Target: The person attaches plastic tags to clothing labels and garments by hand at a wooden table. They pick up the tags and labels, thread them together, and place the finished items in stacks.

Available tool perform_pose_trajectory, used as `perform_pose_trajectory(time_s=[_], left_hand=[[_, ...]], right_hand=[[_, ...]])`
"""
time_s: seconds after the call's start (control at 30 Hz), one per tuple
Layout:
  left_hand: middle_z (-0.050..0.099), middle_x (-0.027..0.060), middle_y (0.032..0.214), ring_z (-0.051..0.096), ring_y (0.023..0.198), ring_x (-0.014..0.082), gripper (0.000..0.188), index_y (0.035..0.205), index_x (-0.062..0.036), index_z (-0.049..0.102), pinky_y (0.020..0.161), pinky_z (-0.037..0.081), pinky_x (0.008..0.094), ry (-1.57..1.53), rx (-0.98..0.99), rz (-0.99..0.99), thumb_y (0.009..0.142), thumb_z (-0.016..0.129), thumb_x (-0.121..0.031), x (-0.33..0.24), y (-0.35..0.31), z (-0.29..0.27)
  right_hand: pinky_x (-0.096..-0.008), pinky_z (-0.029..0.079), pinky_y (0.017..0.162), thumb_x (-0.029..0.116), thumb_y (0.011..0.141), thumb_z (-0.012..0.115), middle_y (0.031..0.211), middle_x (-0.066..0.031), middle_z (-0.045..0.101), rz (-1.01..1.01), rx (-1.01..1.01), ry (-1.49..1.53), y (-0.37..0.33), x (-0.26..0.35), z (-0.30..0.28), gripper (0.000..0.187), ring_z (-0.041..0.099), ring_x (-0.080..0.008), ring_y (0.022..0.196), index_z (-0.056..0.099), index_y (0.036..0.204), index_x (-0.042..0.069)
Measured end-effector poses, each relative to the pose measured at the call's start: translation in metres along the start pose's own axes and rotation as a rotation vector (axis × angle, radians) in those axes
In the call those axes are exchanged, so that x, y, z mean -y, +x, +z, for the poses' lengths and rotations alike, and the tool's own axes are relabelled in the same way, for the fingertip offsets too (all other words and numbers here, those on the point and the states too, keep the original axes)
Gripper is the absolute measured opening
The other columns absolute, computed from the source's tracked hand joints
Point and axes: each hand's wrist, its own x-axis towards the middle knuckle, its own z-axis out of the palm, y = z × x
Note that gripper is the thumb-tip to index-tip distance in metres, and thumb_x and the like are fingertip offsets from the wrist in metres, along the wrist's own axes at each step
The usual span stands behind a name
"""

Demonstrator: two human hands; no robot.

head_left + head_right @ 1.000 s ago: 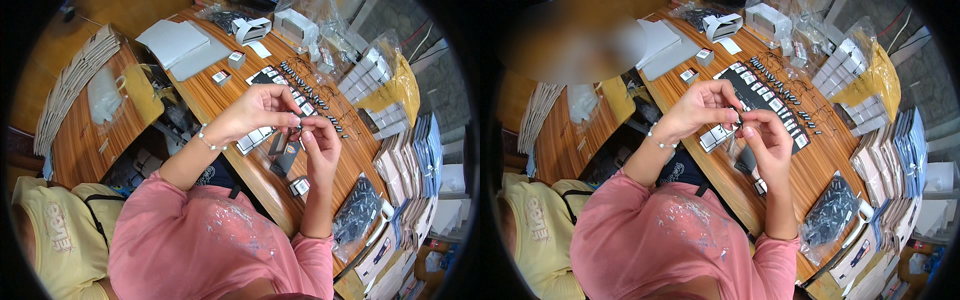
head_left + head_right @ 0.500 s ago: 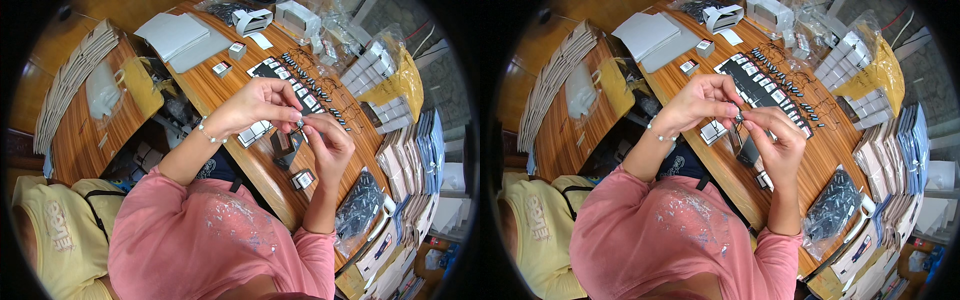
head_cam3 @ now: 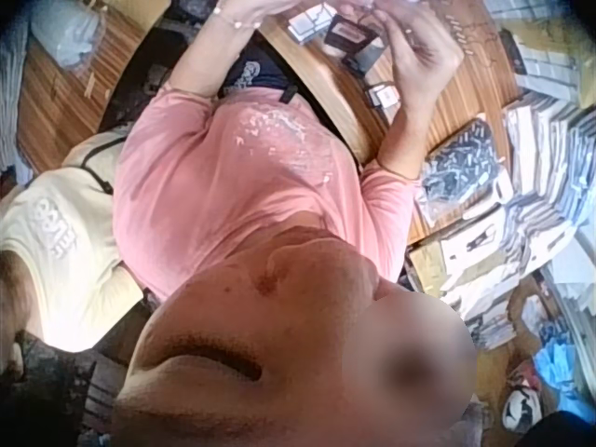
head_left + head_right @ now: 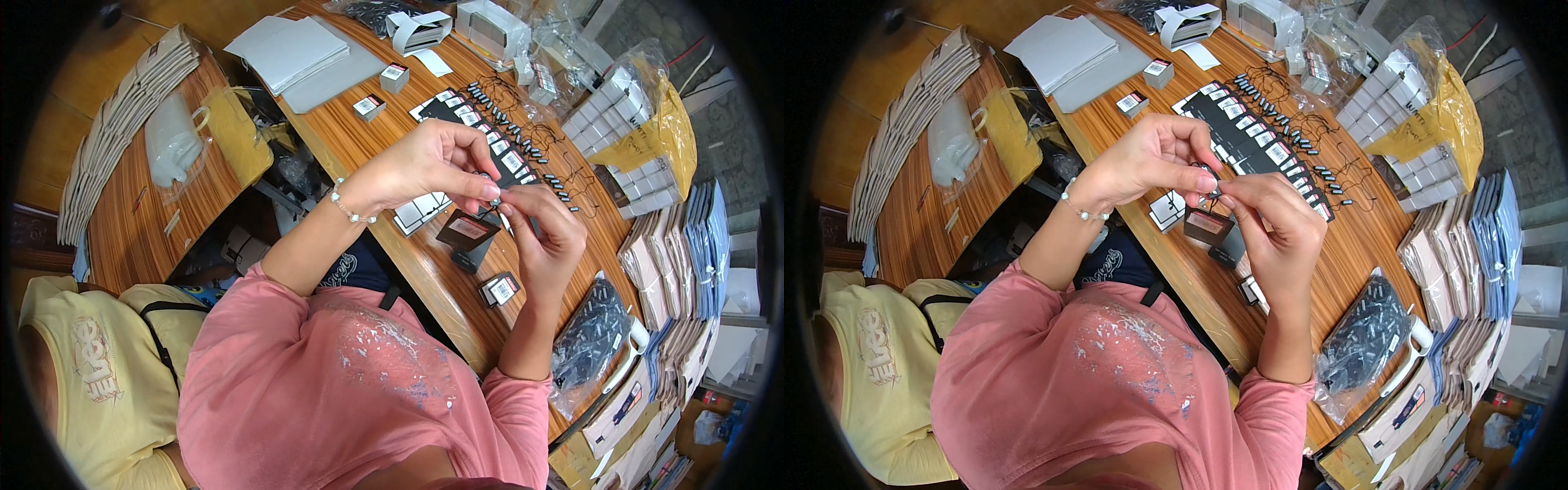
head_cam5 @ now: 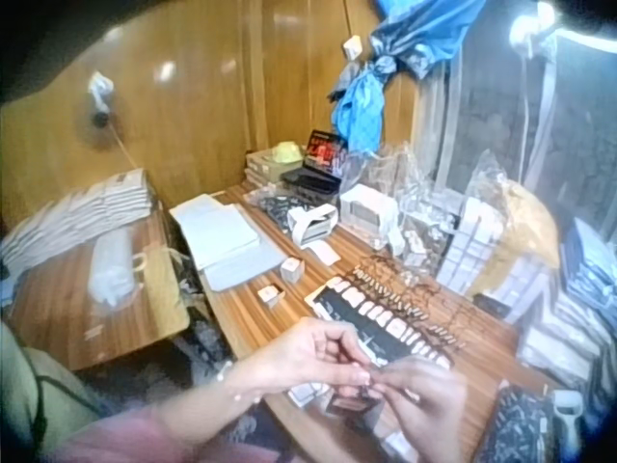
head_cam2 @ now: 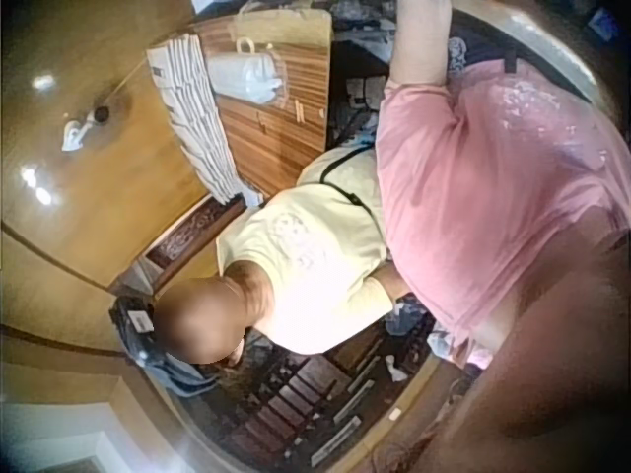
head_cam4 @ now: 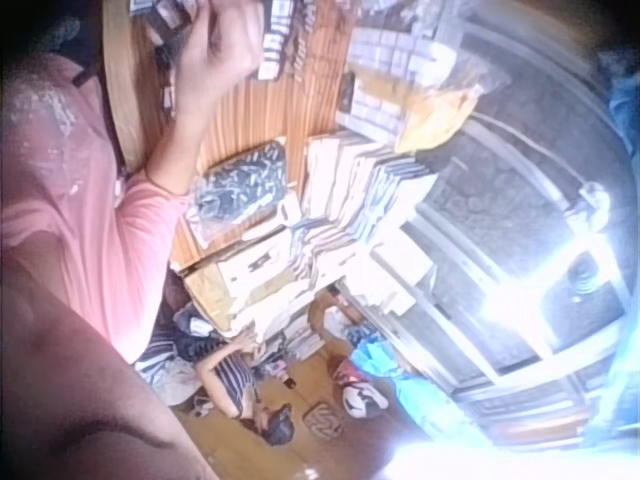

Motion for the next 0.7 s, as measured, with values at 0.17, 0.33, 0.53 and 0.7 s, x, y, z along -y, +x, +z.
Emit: perform_pose_trajectory(time_s=[0.17, 0.33, 0.53, 0.7], left_hand=[[0.061, 0.0085, 0.073, 0.059, 0.061, 0.0109, 0.015, 0.081, 0.0019, 0.055, 0.055, 0.050, 0.0206, 0.007, -0.002, 0.005, 0.072, 0.066, -0.001, -0.0019, 0.0005, 0.0016], [0.061, 0.0086, 0.073, 0.060, 0.061, 0.0112, 0.015, 0.081, 0.0019, 0.055, 0.055, 0.050, 0.0212, 0.019, 0.001, 0.021, 0.072, 0.066, 0.000, -0.0032, 0.0006, 0.0029], [0.061, 0.0084, 0.074, 0.059, 0.061, 0.0109, 0.015, 0.081, 0.0018, 0.055, 0.056, 0.050, 0.0208, 0.021, -0.008, 0.008, 0.072, 0.066, -0.001, -0.0012, 0.0004, 0.0016], [0.061, 0.0083, 0.074, 0.059, 0.061, 0.0107, 0.015, 0.081, 0.0014, 0.055, 0.056, 0.049, 0.0202, 0.016, -0.015, 0.011, 0.072, 0.066, -0.002, 0.0000, 0.0008, 0.0004]], right_hand=[[-0.0252, 0.045, 0.060, -0.007, 0.067, 0.063, 0.072, -0.0101, 0.061, -0.012, -0.023, -0.033, -0.0006, 0.0034, -0.0001, 0.009, 0.058, -0.0184, 0.068, 0.062, 0.075, -0.003], [-0.0250, 0.045, 0.059, -0.010, 0.066, 0.062, 0.072, -0.0100, 0.061, -0.019, -0.047, -0.049, -0.0010, 0.0070, 0.0010, 0.011, 0.058, -0.0183, 0.068, 0.061, 0.075, -0.003], [-0.0249, 0.044, 0.059, -0.013, 0.065, 0.059, 0.072, -0.0099, 0.061, -0.043, -0.044, -0.069, -0.0014, 0.0044, 0.0026, 0.015, 0.058, -0.0187, 0.068, 0.061, 0.075, -0.002], [-0.0254, 0.045, 0.060, -0.013, 0.065, 0.059, 0.072, -0.0100, 0.060, -0.054, -0.048, -0.077, -0.0004, 0.0025, 0.0040, 0.015, 0.058, -0.0192, 0.068, 0.060, 0.076, -0.002]])
